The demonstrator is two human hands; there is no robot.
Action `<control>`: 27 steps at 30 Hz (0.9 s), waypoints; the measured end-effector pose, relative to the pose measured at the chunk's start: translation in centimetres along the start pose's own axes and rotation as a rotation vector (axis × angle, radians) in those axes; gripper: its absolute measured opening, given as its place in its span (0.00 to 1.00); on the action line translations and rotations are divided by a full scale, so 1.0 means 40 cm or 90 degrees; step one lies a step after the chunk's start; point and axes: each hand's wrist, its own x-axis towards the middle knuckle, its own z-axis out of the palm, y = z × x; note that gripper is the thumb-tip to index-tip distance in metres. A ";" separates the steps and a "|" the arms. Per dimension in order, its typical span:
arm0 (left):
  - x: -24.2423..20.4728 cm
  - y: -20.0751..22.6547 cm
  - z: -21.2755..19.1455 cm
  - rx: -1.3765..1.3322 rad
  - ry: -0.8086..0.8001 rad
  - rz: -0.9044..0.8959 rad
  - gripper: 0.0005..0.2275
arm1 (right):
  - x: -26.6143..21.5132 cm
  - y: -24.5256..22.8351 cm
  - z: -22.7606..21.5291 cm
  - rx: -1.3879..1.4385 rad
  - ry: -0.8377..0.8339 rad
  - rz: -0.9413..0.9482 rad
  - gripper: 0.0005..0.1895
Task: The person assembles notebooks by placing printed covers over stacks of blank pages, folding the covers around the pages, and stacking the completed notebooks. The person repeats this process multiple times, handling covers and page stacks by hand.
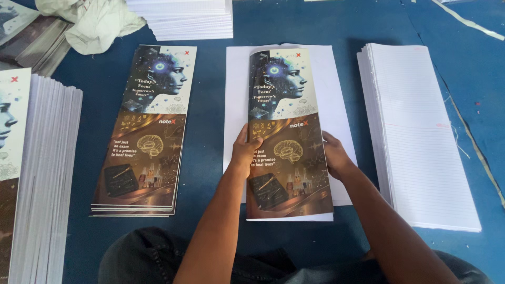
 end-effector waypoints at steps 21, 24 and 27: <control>0.037 -0.038 -0.050 0.076 -0.167 0.069 0.22 | 0.063 0.055 -0.028 0.011 0.029 0.117 0.17; 0.010 -0.030 -0.069 0.073 -0.096 -0.087 0.25 | 0.060 0.057 -0.028 0.016 0.006 0.098 0.17; -0.024 -0.029 -0.061 0.092 -0.110 -0.020 0.25 | 0.054 0.044 -0.019 0.012 0.019 0.116 0.17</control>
